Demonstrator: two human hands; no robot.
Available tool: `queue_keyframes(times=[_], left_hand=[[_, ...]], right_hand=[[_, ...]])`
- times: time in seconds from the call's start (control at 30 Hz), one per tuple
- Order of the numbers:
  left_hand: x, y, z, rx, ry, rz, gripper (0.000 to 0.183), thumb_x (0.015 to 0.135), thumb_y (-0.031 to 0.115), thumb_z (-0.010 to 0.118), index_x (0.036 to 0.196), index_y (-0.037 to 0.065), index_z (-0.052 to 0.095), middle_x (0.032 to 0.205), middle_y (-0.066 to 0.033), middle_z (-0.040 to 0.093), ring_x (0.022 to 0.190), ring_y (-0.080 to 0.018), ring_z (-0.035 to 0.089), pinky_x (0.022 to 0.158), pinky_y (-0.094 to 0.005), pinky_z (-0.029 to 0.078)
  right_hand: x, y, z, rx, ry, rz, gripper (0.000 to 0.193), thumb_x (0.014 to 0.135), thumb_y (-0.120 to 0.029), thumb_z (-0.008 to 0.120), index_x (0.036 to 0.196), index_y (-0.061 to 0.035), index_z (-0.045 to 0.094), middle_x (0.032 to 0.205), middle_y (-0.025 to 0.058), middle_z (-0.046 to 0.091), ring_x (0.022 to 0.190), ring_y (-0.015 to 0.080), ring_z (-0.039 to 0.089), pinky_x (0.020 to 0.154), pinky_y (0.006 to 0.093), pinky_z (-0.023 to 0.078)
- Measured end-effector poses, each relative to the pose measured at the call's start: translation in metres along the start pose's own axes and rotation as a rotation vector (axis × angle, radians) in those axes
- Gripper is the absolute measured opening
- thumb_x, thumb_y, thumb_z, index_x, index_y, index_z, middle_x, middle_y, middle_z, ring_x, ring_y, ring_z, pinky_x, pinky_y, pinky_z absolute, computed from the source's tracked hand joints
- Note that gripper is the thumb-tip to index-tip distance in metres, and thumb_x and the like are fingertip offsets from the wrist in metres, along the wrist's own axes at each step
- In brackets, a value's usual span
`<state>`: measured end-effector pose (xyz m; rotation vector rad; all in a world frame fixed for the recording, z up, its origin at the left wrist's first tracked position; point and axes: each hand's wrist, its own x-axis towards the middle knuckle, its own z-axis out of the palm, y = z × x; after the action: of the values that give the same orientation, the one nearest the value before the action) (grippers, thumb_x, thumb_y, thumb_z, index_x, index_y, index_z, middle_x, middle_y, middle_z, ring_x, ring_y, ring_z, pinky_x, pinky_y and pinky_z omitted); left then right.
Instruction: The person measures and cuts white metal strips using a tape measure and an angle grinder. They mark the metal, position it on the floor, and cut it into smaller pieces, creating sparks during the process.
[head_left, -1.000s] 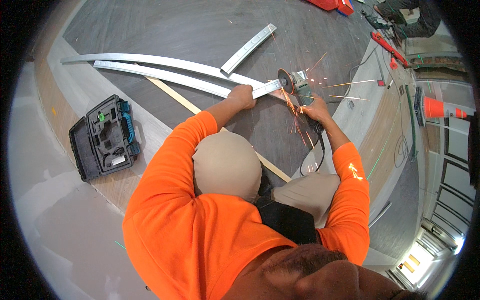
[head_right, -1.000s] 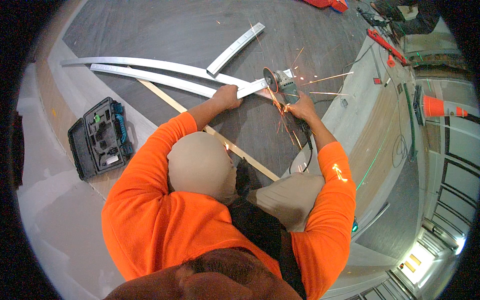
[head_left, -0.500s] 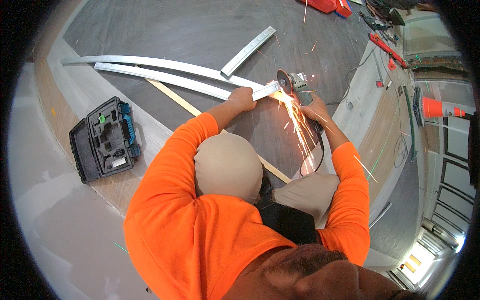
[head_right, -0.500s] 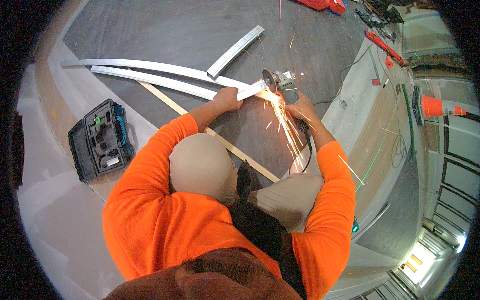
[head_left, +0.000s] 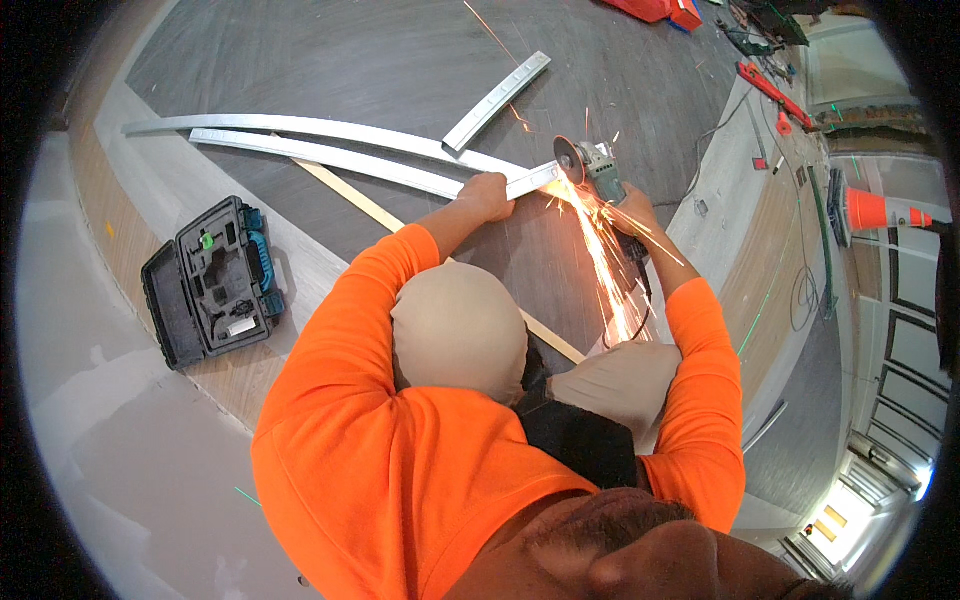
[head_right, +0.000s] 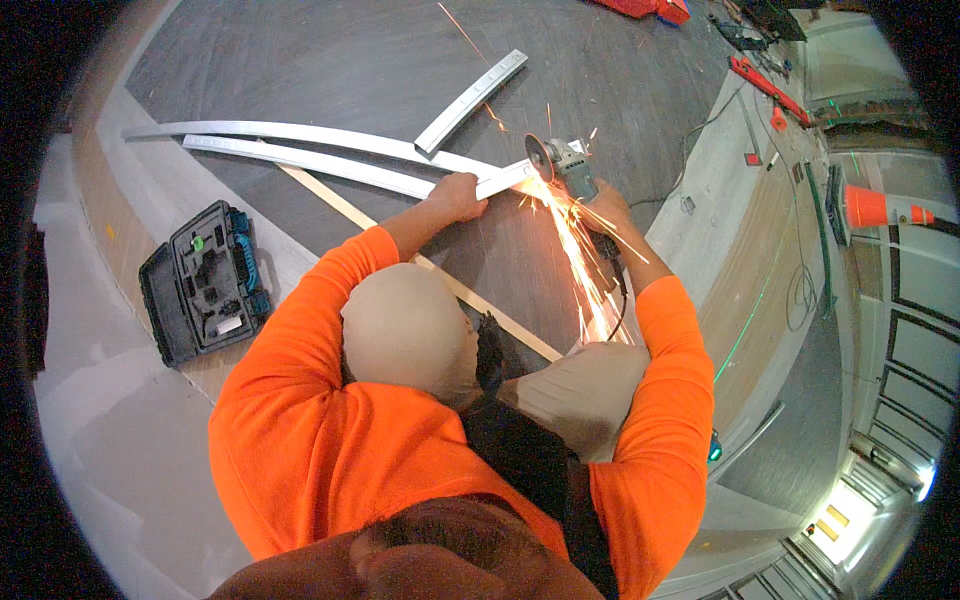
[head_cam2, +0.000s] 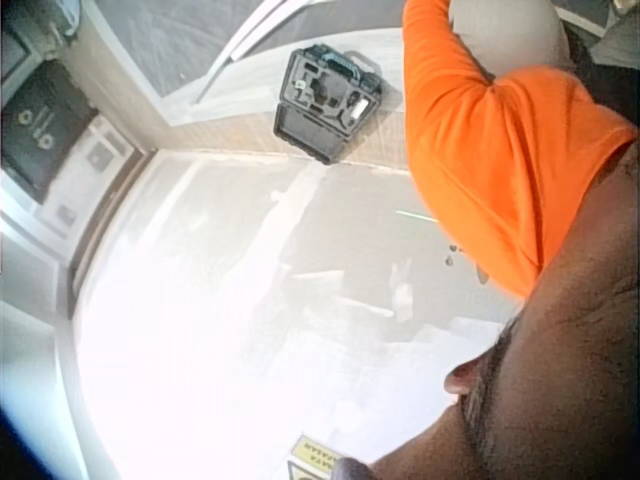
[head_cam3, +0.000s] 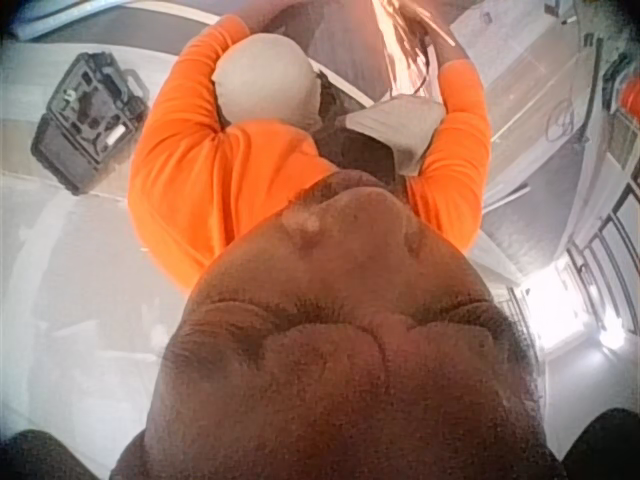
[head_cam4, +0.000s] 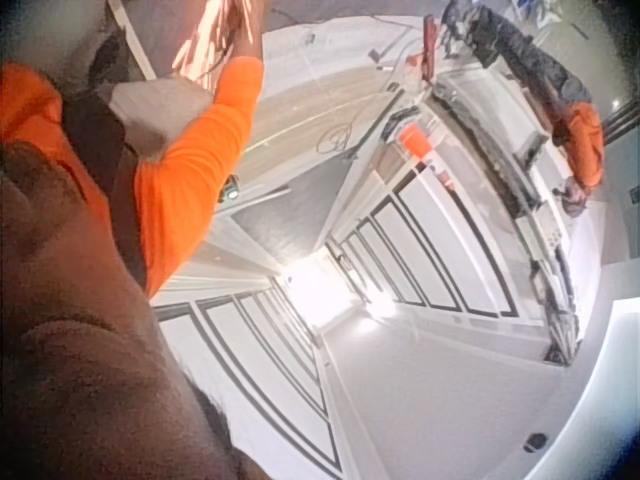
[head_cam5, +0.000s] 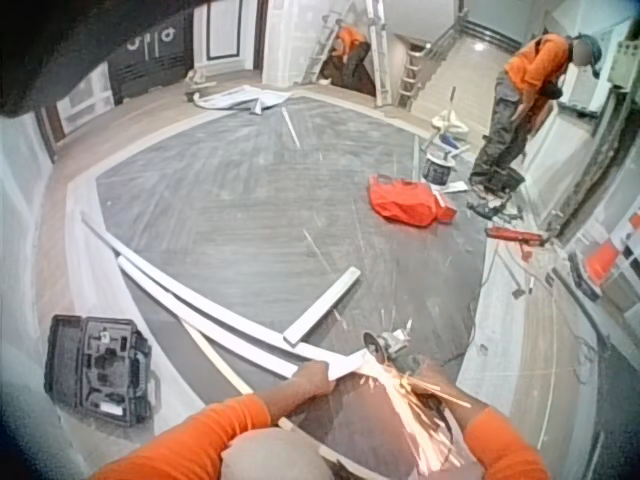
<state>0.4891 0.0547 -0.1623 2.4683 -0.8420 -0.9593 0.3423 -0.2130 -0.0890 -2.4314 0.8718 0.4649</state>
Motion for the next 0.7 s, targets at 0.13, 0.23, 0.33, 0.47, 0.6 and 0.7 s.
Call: queue_keyframes(times=[0.13, 0.23, 0.33, 0.47, 0.6, 0.7], left_hand=[[0.002, -0.004, 0.001, 0.006, 0.003, 0.022, 0.045, 0.082, 0.035, 0.071, 0.11, 0.0, 0.068, 0.113, -0.0249, 0.068, 0.107, -0.0391, 0.067, 0.093, -0.0472, 0.053], [-0.001, -0.006, 0.001, 0.004, 0.023, 0.028, 0.044, 0.082, 0.034, 0.071, 0.109, 0.0, 0.068, 0.111, -0.0252, 0.069, 0.105, -0.0398, 0.067, 0.092, -0.0476, 0.054], [-0.001, -0.003, 0.0, 0.011, 0.024, 0.046, 0.043, 0.082, 0.034, 0.072, 0.108, 0.0, 0.069, 0.11, -0.0253, 0.069, 0.103, -0.0401, 0.067, 0.092, -0.0479, 0.054], [-0.006, 0.001, -0.008, 0.018, -0.038, -0.02, 0.042, 0.082, 0.029, 0.071, 0.114, 0.003, 0.067, 0.119, -0.0218, 0.067, 0.113, -0.0356, 0.065, 0.096, -0.0445, 0.053], [-0.004, 0.003, -0.006, 0.016, -0.008, 0.009, 0.041, 0.083, 0.031, 0.07, 0.111, 0.001, 0.068, 0.115, -0.0229, 0.068, 0.109, -0.037, 0.066, 0.094, -0.0454, 0.053], [-0.001, -0.004, 0.001, 0.016, 0.033, 0.045, 0.042, 0.083, 0.035, 0.07, 0.107, 0.0, 0.069, 0.108, -0.0245, 0.07, 0.101, -0.0395, 0.068, 0.09, -0.0476, 0.054]], right_hand=[[-0.004, -0.005, -0.006, -0.037, -0.101, 0.071, 0.101, 0.058, -0.043, 0.085, 0.141, 0.0026, 0.049, 0.134, 0.0255, 0.06, 0.123, 0.0382, 0.059, 0.105, 0.0414, 0.046], [-0.015, -0.015, -0.011, -0.081, -0.054, 0.012, 0.1, 0.058, -0.04, 0.086, 0.141, 0.0022, 0.05, 0.132, 0.0255, 0.061, 0.122, 0.0375, 0.06, 0.104, 0.0417, 0.047], [-0.01, -0.003, -0.004, -0.087, -0.003, 0.002, 0.094, 0.056, -0.036, 0.086, 0.134, 0.0052, 0.054, 0.125, 0.0267, 0.064, 0.114, 0.0373, 0.064, 0.099, 0.0406, 0.049], [-0.009, -0.008, -0.004, -0.034, -0.028, -0.027, 0.088, 0.057, -0.034, 0.086, 0.13, 0.0049, 0.058, 0.12, 0.0272, 0.066, 0.11, 0.0374, 0.066, 0.096, 0.0406, 0.05], [-0.003, -0.001, -0.001, -0.053, 0.012, -0.017, 0.087, 0.057, -0.035, 0.085, 0.132, 0.0005, 0.058, 0.12, 0.025, 0.067, 0.11, 0.0368, 0.066, 0.096, 0.041, 0.051], [-0.001, -0.013, -0.007, -0.019, -0.083, 0.019, 0.097, 0.056, -0.039, 0.084, 0.139, 0.0008, 0.052, 0.127, 0.0253, 0.064, 0.116, 0.0367, 0.064, 0.1, 0.0413, 0.049]])
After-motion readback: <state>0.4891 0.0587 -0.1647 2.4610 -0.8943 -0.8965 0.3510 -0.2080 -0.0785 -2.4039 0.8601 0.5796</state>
